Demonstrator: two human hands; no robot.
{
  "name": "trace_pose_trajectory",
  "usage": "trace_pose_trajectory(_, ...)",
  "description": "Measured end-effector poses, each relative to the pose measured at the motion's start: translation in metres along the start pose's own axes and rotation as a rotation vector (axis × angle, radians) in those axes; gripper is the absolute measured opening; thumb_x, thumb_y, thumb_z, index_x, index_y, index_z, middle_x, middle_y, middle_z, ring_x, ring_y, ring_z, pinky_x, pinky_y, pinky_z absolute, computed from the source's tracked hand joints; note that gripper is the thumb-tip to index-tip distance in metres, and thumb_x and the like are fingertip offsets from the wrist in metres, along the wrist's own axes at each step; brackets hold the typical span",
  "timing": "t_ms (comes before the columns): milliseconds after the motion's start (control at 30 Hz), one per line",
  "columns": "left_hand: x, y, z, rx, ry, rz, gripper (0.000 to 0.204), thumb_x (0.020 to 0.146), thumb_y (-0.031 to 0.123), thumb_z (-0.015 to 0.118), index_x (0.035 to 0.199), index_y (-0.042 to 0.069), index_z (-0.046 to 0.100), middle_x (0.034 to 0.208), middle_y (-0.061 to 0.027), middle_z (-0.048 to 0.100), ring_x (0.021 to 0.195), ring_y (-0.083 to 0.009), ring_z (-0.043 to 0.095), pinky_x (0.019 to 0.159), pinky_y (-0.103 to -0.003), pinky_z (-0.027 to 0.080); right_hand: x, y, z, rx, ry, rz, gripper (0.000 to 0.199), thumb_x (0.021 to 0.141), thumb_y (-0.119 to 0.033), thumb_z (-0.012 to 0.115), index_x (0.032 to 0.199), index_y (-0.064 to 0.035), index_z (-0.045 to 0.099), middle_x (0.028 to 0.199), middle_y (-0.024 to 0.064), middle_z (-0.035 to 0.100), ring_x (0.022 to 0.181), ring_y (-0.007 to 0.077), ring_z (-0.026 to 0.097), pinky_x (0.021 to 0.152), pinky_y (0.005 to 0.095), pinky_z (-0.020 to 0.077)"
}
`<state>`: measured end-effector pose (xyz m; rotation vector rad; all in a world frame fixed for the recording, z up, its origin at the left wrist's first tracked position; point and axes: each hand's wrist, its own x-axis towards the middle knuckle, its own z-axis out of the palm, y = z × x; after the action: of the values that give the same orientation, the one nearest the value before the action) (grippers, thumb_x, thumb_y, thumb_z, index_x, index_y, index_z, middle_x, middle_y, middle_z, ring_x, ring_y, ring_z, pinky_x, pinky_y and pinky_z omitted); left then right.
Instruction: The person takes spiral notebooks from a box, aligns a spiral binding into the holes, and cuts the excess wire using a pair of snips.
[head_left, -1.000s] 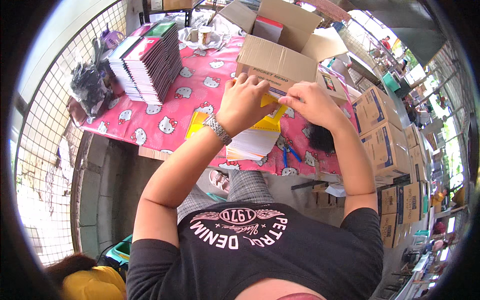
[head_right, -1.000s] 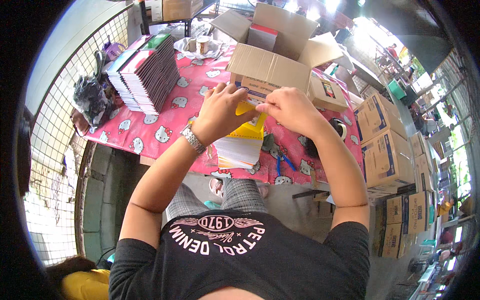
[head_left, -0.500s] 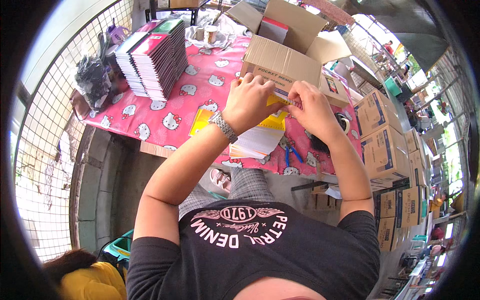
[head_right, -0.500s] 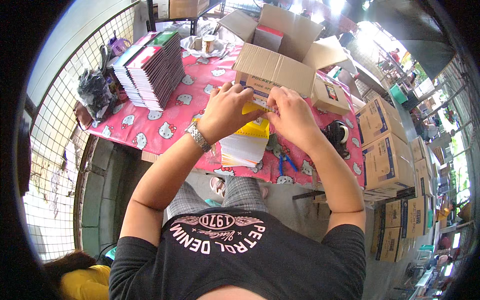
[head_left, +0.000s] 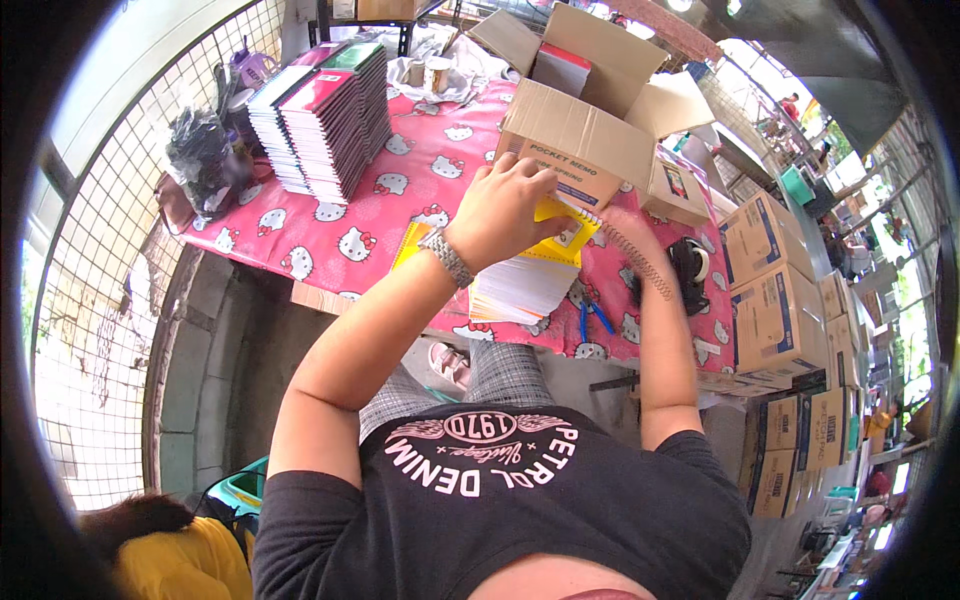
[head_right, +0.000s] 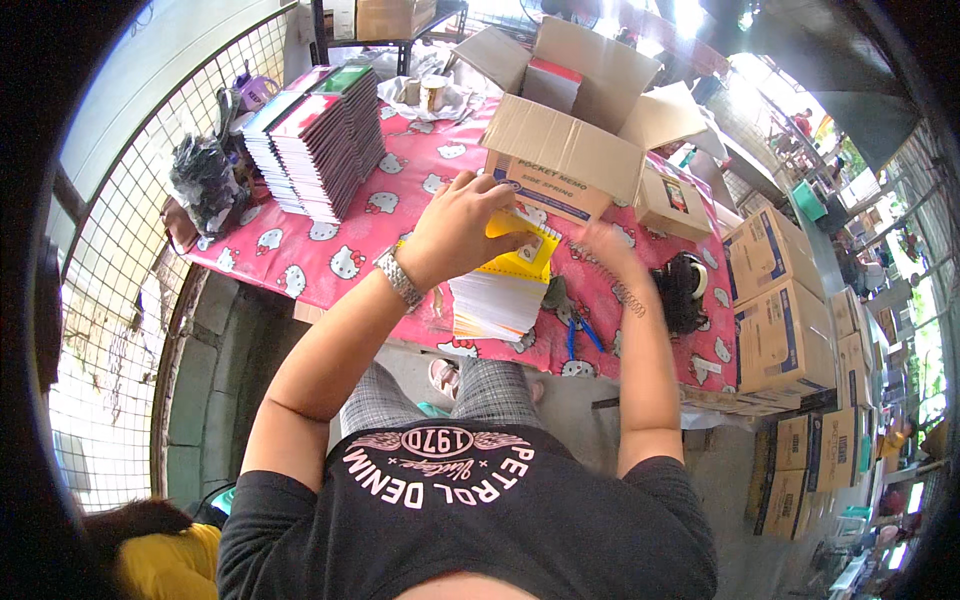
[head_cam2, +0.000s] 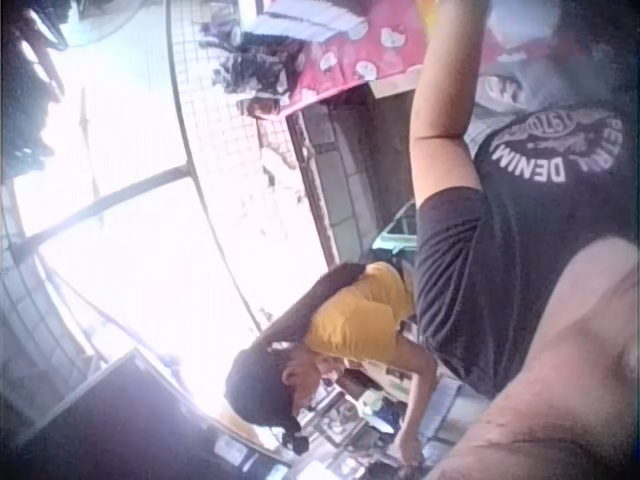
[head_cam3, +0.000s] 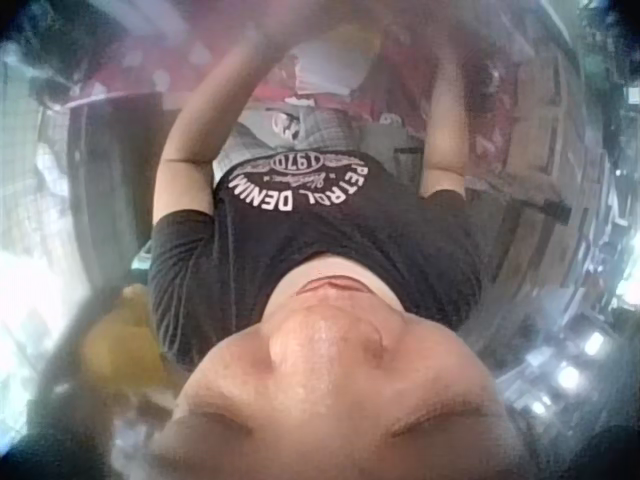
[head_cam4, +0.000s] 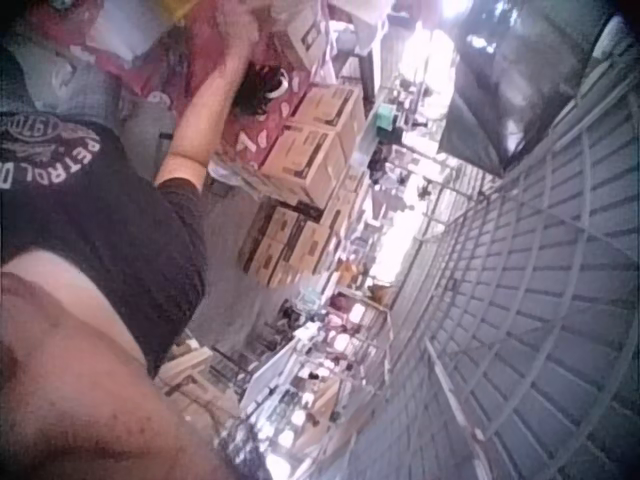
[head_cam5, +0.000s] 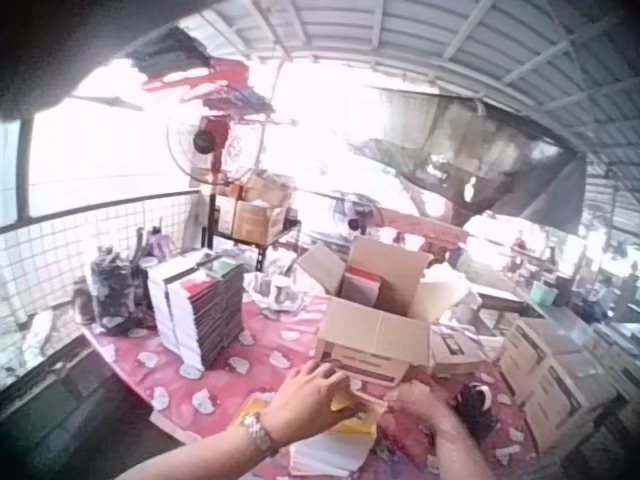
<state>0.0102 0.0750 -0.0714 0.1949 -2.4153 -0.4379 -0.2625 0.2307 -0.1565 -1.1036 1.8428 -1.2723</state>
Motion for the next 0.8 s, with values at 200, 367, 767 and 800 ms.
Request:
trace_pose_trajectory(200,0.009,-0.003,0.001,-0.043,0.011,0.036,0.042,0.079,0.039,0.076,0.101,0.007,0.063,0.107,-0.0113,0.061,0.104,-0.0335,0.054,0.091,-0.043,0.048,0.016,0.216,0.026,-0.749,0.053,-0.324,0.047,0.072,-0.046,0.073,0.089,-0.0027,0.062,0.118,0.0338,0.055,0.116,0.0445,0.053,0.098,0.0502,0.043)
trace_pose_trajectory(367,-0.004,-0.012,0.0,0.015,0.036,-0.001,0.044,0.078,0.041,0.076,0.1,0.005,0.062,0.106,-0.0128,0.061,0.104,-0.0335,0.054,0.091,-0.043,0.048,0.017,0.146,0.044,-0.909,0.041,-0.104,0.047,0.076,-0.046,0.067,0.092,-0.0021,0.062,0.125,0.0365,0.051,0.109,0.0479,0.056,0.097,0.0476,0.0449)
trace_pose_trajectory(767,0.009,-0.005,0.005,-0.017,0.017,0.001,0.047,0.075,0.045,0.077,0.097,0.006,0.063,0.102,-0.0118,0.062,0.103,-0.0336,0.054,0.09,-0.043,0.048,-0.034,-0.135,0.003,0.162,-0.381,-0.218,0.07,0.075,-0.041,0.05,0.125,0.0084,0.056,0.134,0.0179,0.056,0.118,0.0244,0.057,0.103,0.0362,0.0427)
trace_pose_trajectory(800,0.006,-0.004,0.007,-0.024,0.017,-0.016,0.047,0.075,0.045,0.077,0.097,0.006,0.063,0.102,-0.0115,0.062,0.103,-0.0335,0.054,0.09,-0.043,0.048,-0.039,-0.137,0.007,0.199,-0.345,-0.218,0.07,0.075,-0.041,0.051,0.125,0.0083,0.057,0.134,0.0175,0.056,0.118,0.0246,0.057,0.103,0.0362,0.0423)
